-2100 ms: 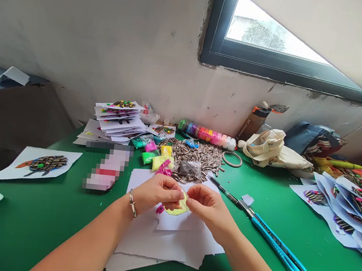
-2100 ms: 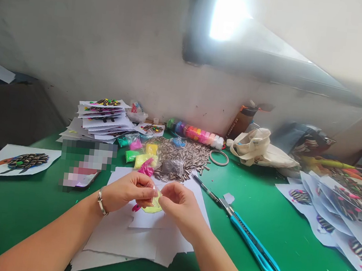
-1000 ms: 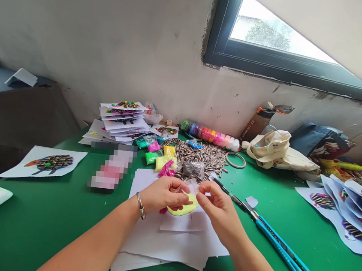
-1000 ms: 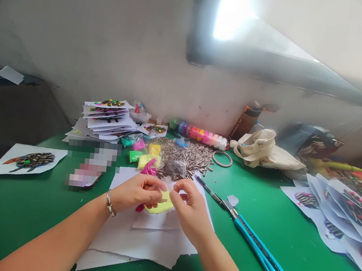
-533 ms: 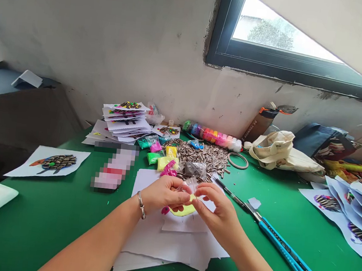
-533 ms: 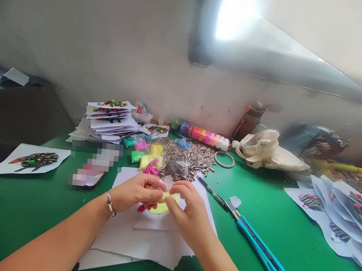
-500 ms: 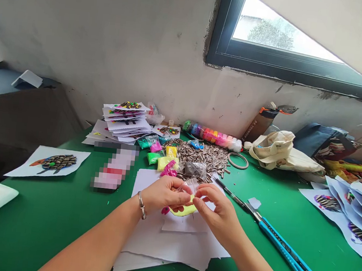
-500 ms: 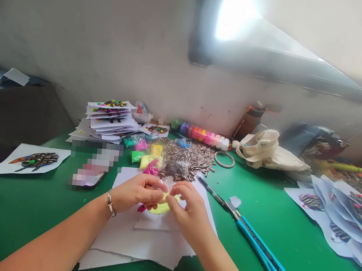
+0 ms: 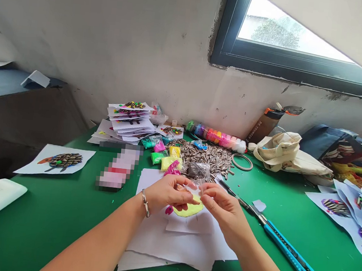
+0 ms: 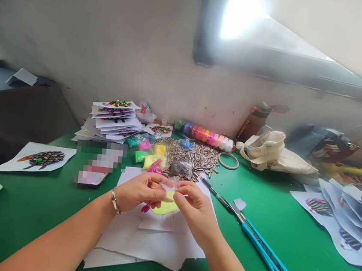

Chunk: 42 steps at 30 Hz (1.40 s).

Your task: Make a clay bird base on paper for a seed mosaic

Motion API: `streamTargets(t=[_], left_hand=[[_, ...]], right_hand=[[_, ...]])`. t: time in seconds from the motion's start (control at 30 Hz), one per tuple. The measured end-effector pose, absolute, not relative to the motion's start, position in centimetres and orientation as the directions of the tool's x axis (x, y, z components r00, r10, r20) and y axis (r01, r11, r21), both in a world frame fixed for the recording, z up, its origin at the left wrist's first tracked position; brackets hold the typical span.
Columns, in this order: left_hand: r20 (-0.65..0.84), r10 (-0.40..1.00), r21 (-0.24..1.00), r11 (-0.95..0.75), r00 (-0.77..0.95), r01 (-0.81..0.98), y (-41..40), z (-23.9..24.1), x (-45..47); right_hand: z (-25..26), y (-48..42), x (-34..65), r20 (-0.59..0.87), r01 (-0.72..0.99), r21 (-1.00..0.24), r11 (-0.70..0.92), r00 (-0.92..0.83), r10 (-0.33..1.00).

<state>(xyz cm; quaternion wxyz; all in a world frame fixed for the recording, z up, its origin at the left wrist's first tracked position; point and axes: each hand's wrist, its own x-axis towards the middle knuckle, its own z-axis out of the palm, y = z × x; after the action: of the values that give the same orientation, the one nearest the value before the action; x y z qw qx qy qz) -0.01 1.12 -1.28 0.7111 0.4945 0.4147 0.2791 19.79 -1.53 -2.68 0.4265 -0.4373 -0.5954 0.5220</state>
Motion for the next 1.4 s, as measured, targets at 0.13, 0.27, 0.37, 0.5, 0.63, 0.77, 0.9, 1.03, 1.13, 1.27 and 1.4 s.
streamTargets(t=[0.13, 0.27, 0.37, 0.5, 0.63, 0.77, 0.9, 1.03, 1.13, 1.27, 1.4], left_hand=[[-0.272, 0.810, 0.947, 0.322, 0.519, -0.006, 1.2, -1.2, -0.2], [-0.253, 0.814, 0.950, 0.313, 0.523, -0.027, 1.1, -1.2, -0.1], [-0.254, 0.802, 0.946, 0.322, 0.541, -0.034, 1.0, -1.4, 0.1], [-0.247, 0.799, 0.942, 0.331, 0.548, -0.059, 0.9, -1.6, 0.3], [-0.250, 0.802, 0.935, 0.346, 0.543, -0.080, 0.9, -1.7, 0.3], [-0.238, 0.795, 0.933, 0.346, 0.558, -0.096, 1.1, -1.8, 0.3], [-0.217, 0.784, 0.936, 0.336, 0.582, -0.103, 0.8, -1.7, 0.5], [-0.199, 0.783, 0.938, 0.327, 0.590, -0.117, 0.5, -1.4, 0.7], [-0.218, 0.783, 0.944, 0.320, 0.582, -0.077, 0.5, -1.3, 0.9], [-0.243, 0.778, 0.941, 0.333, 0.580, -0.053, 0.6, -1.2, 0.9], [-0.252, 0.785, 0.941, 0.336, 0.565, -0.048, 0.6, -1.3, 0.9]], right_hand=[[-2.9, -1.7, 19.6, 0.046, 0.180, -0.977, 0.116, -0.353, 0.935], [-3.4, -1.8, 19.3, 0.087, 0.184, -0.967, 0.177, -0.414, 0.906], [-3.6, -1.8, 19.2, 0.130, 0.164, -0.966, 0.200, -0.362, 0.923], [-3.6, -1.8, 19.1, 0.142, 0.142, -0.970, 0.197, -0.329, 0.934], [-3.4, -1.9, 19.1, 0.135, 0.132, -0.974, 0.186, -0.324, 0.936], [-2.9, -2.1, 18.8, 0.087, 0.171, -0.972, 0.162, -0.378, 0.922], [-2.4, -2.3, 18.3, 0.115, 0.182, -0.965, 0.189, -0.352, 0.929], [-2.4, -2.3, 18.2, 0.166, 0.189, -0.951, 0.243, -0.350, 0.922], [-2.4, -2.4, 18.3, 0.188, 0.225, -0.936, 0.272, -0.335, 0.924], [-2.5, -2.5, 18.3, 0.195, 0.247, -0.928, 0.278, -0.311, 0.930], [-2.5, -2.4, 18.5, 0.190, 0.253, -0.928, 0.274, -0.312, 0.931]])
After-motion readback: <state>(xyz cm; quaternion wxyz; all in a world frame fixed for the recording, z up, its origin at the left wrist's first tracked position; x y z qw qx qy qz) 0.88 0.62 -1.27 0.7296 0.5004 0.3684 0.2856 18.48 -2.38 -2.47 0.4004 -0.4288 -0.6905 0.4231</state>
